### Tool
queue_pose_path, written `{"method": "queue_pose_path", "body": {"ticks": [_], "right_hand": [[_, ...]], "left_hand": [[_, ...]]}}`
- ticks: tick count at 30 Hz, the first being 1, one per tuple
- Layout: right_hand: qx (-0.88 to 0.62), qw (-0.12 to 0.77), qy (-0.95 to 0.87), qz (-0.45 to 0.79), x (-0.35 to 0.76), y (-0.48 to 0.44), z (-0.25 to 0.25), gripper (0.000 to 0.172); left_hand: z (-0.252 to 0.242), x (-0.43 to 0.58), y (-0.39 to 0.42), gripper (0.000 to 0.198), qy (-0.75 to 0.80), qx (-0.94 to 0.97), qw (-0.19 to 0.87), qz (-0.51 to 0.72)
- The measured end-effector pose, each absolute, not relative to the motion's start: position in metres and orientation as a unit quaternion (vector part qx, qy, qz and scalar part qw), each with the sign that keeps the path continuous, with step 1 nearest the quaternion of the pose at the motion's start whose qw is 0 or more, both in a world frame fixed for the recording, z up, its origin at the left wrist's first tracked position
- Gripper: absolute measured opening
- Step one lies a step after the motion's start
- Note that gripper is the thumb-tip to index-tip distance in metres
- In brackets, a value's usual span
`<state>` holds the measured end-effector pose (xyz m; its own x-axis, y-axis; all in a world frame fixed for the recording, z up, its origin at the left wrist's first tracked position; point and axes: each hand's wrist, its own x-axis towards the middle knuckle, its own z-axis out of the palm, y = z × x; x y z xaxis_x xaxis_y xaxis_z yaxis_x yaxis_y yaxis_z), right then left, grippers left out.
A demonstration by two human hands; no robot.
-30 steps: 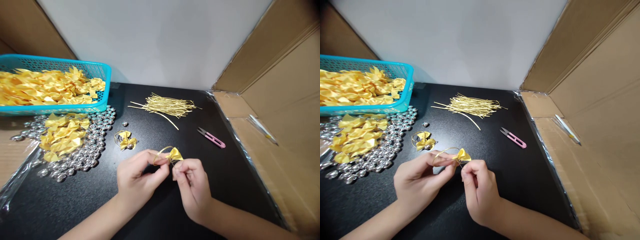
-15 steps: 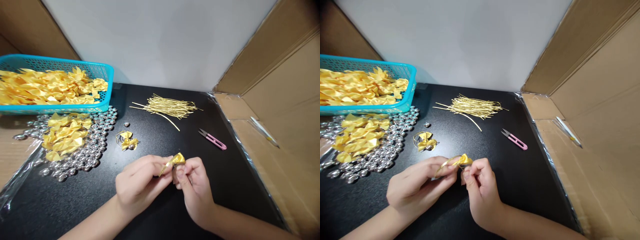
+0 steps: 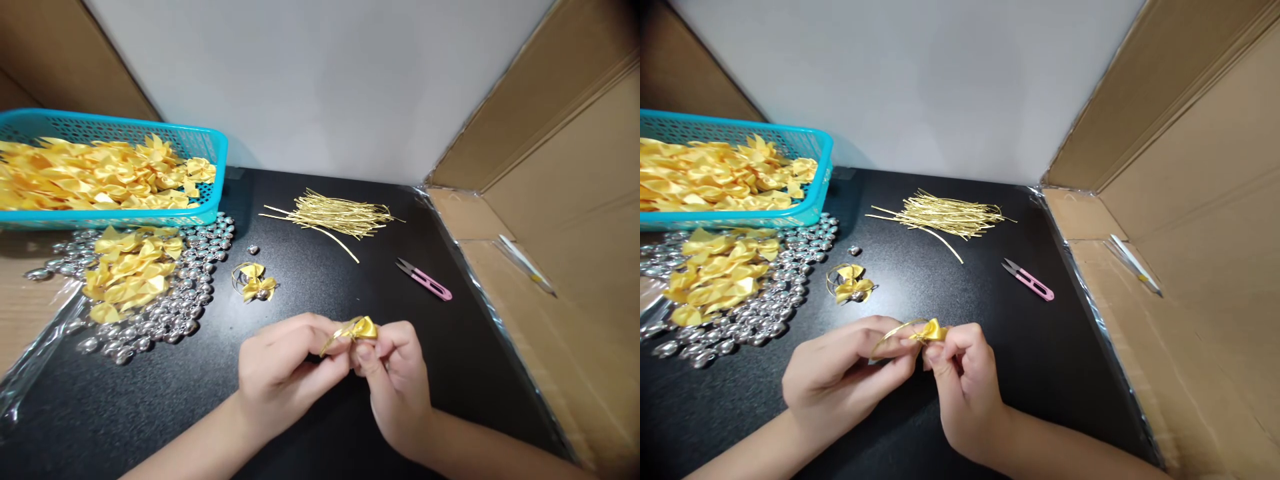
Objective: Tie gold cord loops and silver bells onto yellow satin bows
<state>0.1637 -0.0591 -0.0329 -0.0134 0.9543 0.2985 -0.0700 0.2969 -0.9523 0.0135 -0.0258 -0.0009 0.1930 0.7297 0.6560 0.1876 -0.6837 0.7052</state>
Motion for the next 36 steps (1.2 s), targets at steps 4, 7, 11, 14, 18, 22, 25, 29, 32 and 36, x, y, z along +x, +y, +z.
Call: {"method": "queue_pose_path", "body": {"ticks": [4,7,11,14,18,22,25,29,32,36], "right_hand": [[-0.401,0.578,-0.509,0.495,0.164,-0.058,-0.027,0.015],[-0.413,0.559,-0.492,0.524,0.165,-0.056,-0.025,0.021],[-0.428,0.571,-0.489,0.502,0.167,-0.052,-0.025,0.023],[-0.416,0.581,-0.493,0.496,0.167,-0.048,-0.025,0.021],[-0.408,0.592,-0.515,0.466,0.167,-0.045,-0.025,0.021],[-0.447,0.581,-0.548,0.404,0.174,-0.042,-0.026,0.027],[-0.451,0.576,-0.576,0.365,0.184,-0.036,-0.026,0.029],[-0.473,0.568,-0.516,0.433,0.197,-0.019,-0.021,0.016],[-0.45,0.422,-0.447,0.648,0.198,-0.009,-0.017,0.032],[-0.375,0.354,-0.32,0.795,0.193,-0.006,-0.018,0.03]], "left_hand": [[-0.002,0.016,-0.024,0.013,0.336,0.727,0.256,0.541],[-0.006,0.017,-0.022,0.014,0.409,0.673,0.282,0.548],[-0.01,0.016,-0.019,0.014,0.495,0.601,0.332,0.533],[-0.012,0.017,-0.019,0.012,0.507,0.578,0.362,0.528],[-0.009,0.018,-0.02,0.011,0.5,0.578,0.378,0.522],[-0.007,0.019,-0.022,0.011,0.486,0.594,0.39,0.509],[-0.006,0.019,-0.021,0.011,0.487,0.58,0.426,0.495],[-0.004,0.02,-0.017,0.01,0.484,0.52,0.537,0.455],[-0.003,0.02,-0.015,0.013,0.468,0.483,0.609,0.422],[-0.002,0.02,-0.016,0.014,0.442,0.461,0.65,0.412]]}}
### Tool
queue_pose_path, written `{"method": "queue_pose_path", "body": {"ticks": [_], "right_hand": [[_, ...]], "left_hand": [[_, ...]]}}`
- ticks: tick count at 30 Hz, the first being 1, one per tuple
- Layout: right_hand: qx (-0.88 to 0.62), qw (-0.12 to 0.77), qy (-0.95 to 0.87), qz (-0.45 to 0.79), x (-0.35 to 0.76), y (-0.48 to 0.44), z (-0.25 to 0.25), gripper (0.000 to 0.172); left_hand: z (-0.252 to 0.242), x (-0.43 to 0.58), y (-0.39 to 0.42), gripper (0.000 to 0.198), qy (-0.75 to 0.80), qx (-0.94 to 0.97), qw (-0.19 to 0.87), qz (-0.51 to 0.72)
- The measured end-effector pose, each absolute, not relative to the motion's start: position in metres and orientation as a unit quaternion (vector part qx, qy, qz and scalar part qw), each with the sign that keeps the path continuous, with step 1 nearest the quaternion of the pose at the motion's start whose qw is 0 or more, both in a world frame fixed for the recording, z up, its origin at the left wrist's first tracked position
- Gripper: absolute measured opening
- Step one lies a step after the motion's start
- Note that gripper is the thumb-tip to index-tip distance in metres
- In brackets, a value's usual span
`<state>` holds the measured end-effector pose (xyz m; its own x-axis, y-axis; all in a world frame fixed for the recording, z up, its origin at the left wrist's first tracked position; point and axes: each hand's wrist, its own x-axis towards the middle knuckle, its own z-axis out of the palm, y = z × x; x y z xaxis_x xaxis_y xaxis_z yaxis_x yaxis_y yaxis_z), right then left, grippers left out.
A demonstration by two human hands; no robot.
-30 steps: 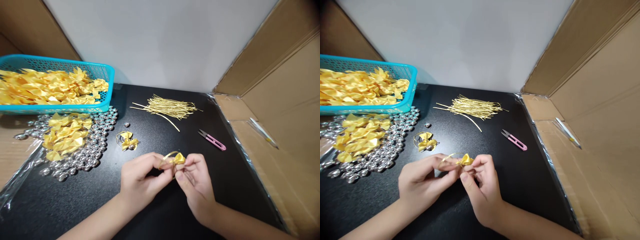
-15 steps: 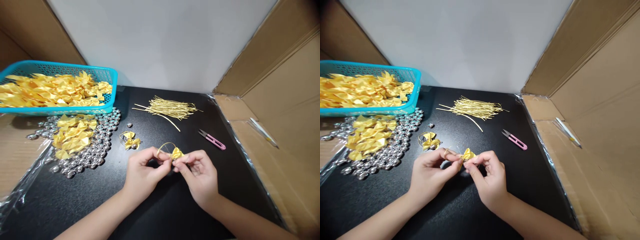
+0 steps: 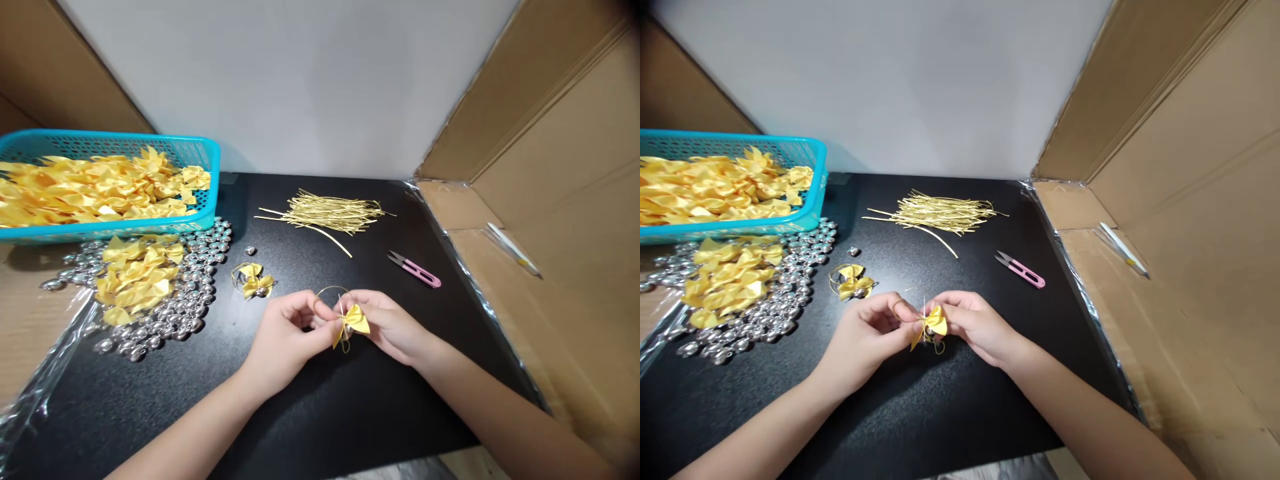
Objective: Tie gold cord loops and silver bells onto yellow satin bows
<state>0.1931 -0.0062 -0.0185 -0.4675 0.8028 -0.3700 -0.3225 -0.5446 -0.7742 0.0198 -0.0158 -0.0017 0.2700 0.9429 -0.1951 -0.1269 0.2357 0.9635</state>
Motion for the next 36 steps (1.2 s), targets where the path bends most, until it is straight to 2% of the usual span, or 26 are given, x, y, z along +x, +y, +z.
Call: {"method": "queue_pose_path", "body": {"ticks": [6,10,14,28,36], "right_hand": [[-0.354,0.329,-0.281,0.829,0.195,-0.008,-0.021,0.025],[-0.324,0.337,-0.273,0.841,0.193,-0.008,-0.019,0.027],[-0.328,0.379,-0.232,0.834,0.191,-0.005,-0.018,0.031],[-0.428,0.57,-0.145,0.686,0.209,0.019,-0.023,0.02],[-0.459,0.634,-0.126,0.609,0.231,0.036,-0.021,0.017]], "left_hand": [[-0.001,0.021,-0.018,0.014,0.437,0.486,0.653,0.383],[-0.002,0.019,-0.017,0.013,0.447,0.515,0.634,0.365],[-0.005,0.018,-0.019,0.012,0.447,0.531,0.634,0.341],[-0.008,0.021,-0.02,0.011,0.439,0.543,0.66,0.277],[-0.011,0.022,-0.02,0.015,0.444,0.514,0.681,0.273]]}}
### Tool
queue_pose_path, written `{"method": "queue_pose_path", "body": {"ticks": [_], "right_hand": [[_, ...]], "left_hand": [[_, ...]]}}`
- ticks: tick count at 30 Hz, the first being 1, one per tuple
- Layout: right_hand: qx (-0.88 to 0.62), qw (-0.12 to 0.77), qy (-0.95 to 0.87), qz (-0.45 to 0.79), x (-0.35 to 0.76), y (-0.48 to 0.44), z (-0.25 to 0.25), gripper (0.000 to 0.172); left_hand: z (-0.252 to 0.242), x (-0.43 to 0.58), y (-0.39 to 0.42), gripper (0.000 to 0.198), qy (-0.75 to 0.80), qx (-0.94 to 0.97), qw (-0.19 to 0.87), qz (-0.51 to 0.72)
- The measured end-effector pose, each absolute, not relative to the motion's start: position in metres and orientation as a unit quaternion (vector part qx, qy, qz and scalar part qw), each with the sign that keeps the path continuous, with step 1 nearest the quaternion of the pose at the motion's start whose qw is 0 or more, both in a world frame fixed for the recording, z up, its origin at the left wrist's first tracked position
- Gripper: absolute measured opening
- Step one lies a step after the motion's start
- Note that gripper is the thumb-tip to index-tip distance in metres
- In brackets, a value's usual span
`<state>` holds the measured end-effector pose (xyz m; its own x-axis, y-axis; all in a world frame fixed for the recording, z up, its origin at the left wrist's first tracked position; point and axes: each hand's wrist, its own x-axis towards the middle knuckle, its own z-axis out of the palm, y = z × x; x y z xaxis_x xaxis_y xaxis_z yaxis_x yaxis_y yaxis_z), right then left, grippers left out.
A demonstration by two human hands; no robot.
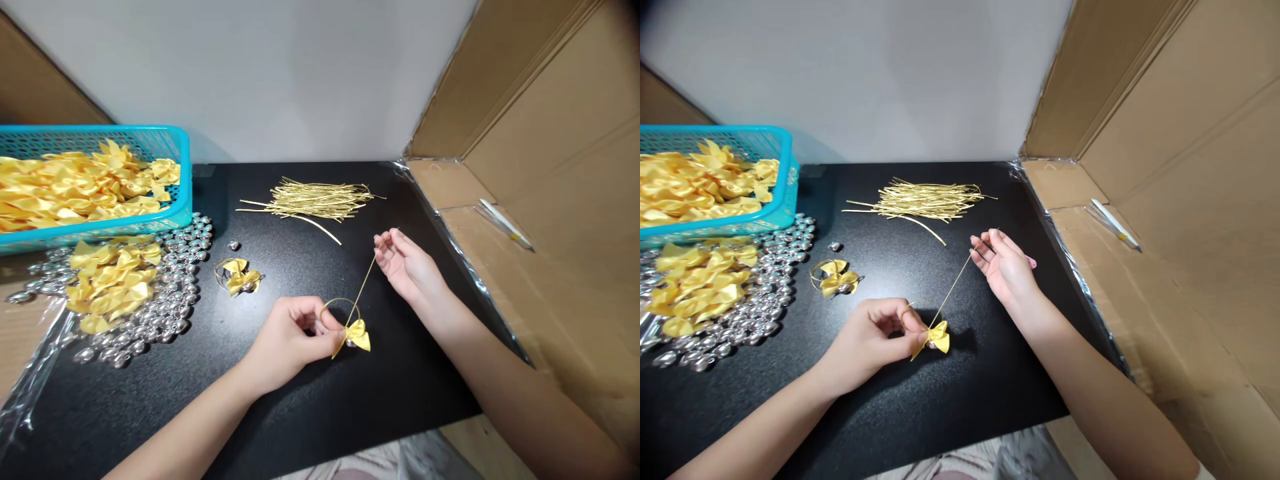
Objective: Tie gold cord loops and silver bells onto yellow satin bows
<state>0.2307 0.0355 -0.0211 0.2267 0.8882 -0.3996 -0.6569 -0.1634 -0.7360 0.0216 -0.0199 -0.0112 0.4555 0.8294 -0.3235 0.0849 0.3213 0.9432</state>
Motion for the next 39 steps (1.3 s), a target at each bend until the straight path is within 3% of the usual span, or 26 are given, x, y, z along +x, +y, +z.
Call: {"method": "queue_pose_path", "body": {"ticks": [24,39], "right_hand": [[-0.504,0.707,-0.153,0.473,0.253,0.046,-0.028,0.019],[-0.511,0.736,-0.132,0.424,0.264,0.053,-0.026,0.021]], "left_hand": [[-0.014,0.022,-0.019,0.019,0.434,0.477,0.724,0.246],[-0.013,0.02,-0.023,0.018,0.332,0.492,0.784,0.183]]}}
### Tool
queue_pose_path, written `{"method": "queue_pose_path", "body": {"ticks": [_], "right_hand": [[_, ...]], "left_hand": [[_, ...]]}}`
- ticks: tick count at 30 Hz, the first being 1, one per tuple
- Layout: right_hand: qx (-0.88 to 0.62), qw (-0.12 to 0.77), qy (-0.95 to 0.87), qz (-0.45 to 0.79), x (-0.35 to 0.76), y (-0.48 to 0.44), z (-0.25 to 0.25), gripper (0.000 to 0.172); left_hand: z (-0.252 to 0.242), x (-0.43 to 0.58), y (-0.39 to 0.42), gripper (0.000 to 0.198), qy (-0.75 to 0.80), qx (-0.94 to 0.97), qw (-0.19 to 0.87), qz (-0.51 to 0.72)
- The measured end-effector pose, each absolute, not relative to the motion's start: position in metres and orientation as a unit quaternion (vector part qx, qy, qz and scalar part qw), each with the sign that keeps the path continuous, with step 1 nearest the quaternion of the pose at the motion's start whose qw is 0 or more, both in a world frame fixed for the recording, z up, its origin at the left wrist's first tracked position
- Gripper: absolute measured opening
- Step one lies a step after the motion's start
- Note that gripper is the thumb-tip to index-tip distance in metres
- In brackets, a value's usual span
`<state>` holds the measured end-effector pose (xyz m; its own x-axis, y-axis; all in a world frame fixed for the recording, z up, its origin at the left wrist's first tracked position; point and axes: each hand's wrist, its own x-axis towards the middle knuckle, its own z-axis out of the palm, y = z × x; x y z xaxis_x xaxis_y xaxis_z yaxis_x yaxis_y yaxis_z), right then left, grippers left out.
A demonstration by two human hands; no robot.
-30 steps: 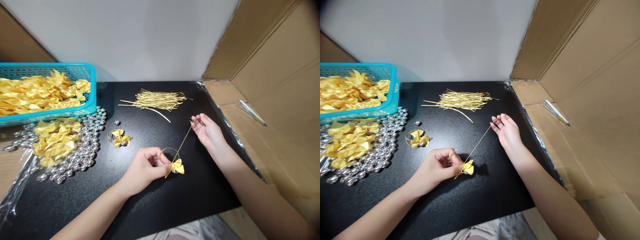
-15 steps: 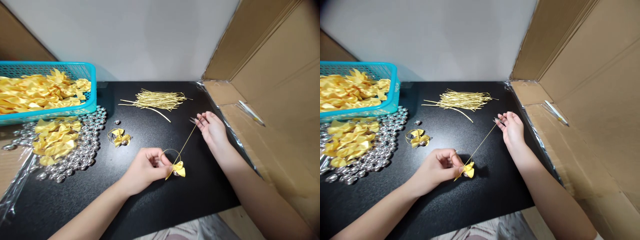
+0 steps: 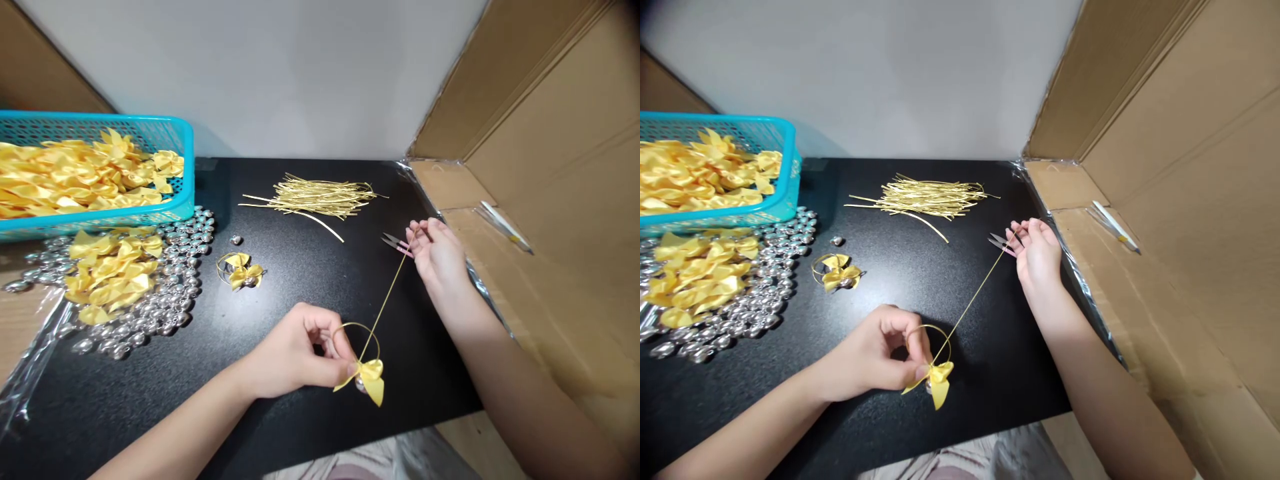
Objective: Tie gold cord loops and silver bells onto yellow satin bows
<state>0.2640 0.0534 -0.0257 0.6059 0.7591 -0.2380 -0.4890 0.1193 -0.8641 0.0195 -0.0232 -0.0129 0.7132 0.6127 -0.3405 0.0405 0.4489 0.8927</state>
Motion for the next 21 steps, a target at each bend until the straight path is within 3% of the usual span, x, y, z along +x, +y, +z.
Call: {"method": "queue_pose_path", "body": {"ticks": [12,21], "right_hand": [[-0.512,0.74,-0.103,0.424,0.265,0.055,-0.017,0.032],[-0.461,0.715,-0.116,0.513,0.255,0.042,-0.004,0.026]], "left_hand": [[-0.011,0.02,-0.027,0.018,0.317,0.503,0.779,0.2],[-0.007,0.018,-0.027,0.015,0.32,0.602,0.677,0.275]]}}
